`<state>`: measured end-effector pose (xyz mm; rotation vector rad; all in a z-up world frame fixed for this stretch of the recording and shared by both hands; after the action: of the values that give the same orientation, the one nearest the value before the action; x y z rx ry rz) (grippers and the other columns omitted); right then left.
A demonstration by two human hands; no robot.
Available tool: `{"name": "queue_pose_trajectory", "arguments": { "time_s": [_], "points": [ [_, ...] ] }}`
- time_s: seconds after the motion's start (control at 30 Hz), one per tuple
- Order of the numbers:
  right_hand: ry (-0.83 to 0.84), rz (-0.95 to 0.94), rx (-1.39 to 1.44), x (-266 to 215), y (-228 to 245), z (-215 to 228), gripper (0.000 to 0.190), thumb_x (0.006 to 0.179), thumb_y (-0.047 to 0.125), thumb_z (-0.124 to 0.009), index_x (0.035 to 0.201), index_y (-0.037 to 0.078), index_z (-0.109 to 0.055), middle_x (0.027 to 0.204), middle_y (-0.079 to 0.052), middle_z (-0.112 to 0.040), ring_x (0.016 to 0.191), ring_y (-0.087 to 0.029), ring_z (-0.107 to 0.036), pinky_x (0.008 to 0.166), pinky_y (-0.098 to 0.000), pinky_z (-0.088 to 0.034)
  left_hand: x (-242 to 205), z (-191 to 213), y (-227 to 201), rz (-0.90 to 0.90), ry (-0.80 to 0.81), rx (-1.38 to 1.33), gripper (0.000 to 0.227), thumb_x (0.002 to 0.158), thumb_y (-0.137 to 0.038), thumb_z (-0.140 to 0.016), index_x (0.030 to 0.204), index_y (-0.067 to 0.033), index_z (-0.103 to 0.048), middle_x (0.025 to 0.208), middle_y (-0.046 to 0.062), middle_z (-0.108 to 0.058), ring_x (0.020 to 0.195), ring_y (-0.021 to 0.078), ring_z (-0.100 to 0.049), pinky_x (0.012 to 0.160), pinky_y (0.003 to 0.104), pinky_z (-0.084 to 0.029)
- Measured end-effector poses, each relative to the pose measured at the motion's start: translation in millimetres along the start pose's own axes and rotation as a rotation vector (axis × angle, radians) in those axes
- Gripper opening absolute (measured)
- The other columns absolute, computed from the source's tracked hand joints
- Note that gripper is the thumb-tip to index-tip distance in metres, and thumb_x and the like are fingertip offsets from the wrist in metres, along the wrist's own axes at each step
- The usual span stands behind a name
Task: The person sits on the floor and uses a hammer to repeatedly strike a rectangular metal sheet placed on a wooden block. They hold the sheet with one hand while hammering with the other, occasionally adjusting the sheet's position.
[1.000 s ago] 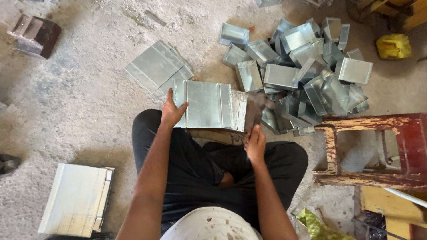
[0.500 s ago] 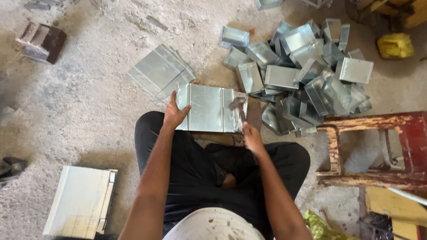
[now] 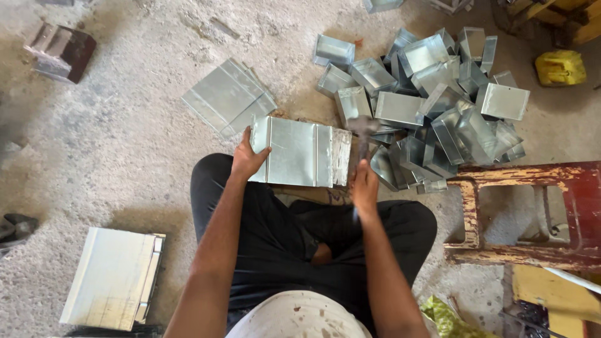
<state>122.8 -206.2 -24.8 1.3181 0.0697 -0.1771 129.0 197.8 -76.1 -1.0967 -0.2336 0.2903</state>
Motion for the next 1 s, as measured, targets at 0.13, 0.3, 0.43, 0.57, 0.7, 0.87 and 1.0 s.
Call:
{"name": "queue_pose_trajectory", "arguments": {
  "time_s": [0.13,0.3,0.43,0.57,0.7,0.87,1.0],
  "points": [
    [0.013,0.19,-0.005,-13.7,4.2,-22.2,0.06,0.109,0.057,-0.037,0.075,0.009,-0.052,0.054,0.002,-0.046,0.043,-0.009,-0.044,0.04,-0.0287,-0.035,-1.5,0.6,-5.4,0.029,0.008,-0.019,0.096,0.081,-0.034,-0.083,0.155,0.0038,-0.035,0.142,0.032,-0.057,0.132,0.0432,-0.057,0.109,0.043,-0.047],
    [0.077,0.048,-0.249,11.9,13.0,-9.9,0.06,0.109,0.05,-0.041,0.073,0.006,-0.057,0.054,0.0,-0.048,0.042,-0.011,-0.045,0.04,-0.0308,-0.035,-3.8,1.0,-9.4,-0.01,0.013,-0.004,0.096,0.079,-0.033,-0.084,0.153,0.0051,-0.036,0.14,0.033,-0.057,0.13,0.0444,-0.058,0.107,0.044,-0.048],
    [-0.05,0.237,-0.079,-8.2,20.9,-20.0,0.056,0.115,0.049,-0.036,0.081,0.007,-0.053,0.059,0.0,-0.047,0.046,-0.01,-0.044,0.044,-0.029,-0.034,-7.0,-0.2,-5.3,0.032,0.019,0.018,0.1,0.076,-0.036,-0.085,0.153,0.0049,-0.036,0.134,0.033,-0.061,0.124,0.0438,-0.063,0.104,0.044,-0.051],
    [0.075,0.01,-0.216,8.9,9.1,-24.3,0.053,0.115,0.046,-0.04,0.082,0.008,-0.055,0.062,-0.001,-0.047,0.05,-0.012,-0.043,0.045,-0.0306,-0.033,-6.2,0.3,-9.7,0.025,0.013,0.034,0.1,0.075,-0.034,-0.086,0.153,0.005,-0.036,0.132,0.033,-0.062,0.122,0.0438,-0.063,0.103,0.044,-0.052],
    [0.072,-0.009,-0.034,7.2,8.1,-21.1,0.059,0.113,0.047,-0.042,0.08,0.0,-0.052,0.06,-0.011,-0.046,0.05,-0.026,-0.043,0.049,-0.0441,-0.033,-5.5,0.7,-7.8,-0.004,0.003,0.025,0.1,0.075,-0.034,-0.086,0.152,0.0059,-0.036,0.134,0.033,-0.061,0.123,0.0434,-0.063,0.103,0.044,-0.051],
    [0.024,0.341,-0.491,31.2,12.3,-27.9,0.061,0.112,0.05,-0.041,0.081,0.001,-0.059,0.061,-0.009,-0.052,0.059,-0.028,-0.054,0.061,-0.0447,-0.042,-2.9,-0.7,-12.1,-0.045,0.011,0.012,0.098,0.077,-0.034,-0.085,0.152,0.0062,-0.036,0.134,0.034,-0.061,0.126,0.0438,-0.061,0.104,0.044,-0.051],
    [0.013,0.185,-0.405,47.4,17.1,-10.7,0.064,0.108,0.051,-0.04,0.072,0.001,-0.059,0.058,-0.011,-0.057,0.058,-0.028,-0.059,0.059,-0.0441,-0.045,-5.3,-0.8,-5.9,0.011,0.028,0.064,0.098,0.078,-0.036,-0.083,0.152,0.0048,-0.035,0.132,0.034,-0.061,0.122,0.0459,-0.061,0.102,0.047,-0.051]
  ]
}}
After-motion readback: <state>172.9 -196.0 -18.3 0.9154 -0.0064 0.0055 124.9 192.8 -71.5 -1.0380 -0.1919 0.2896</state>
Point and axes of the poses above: each hand's wrist, its own x-axis towards the middle knuckle, its own z-axis out of the back of the hand, y = z × x, the point moved 10 cm from there along x, towards the middle knuckle
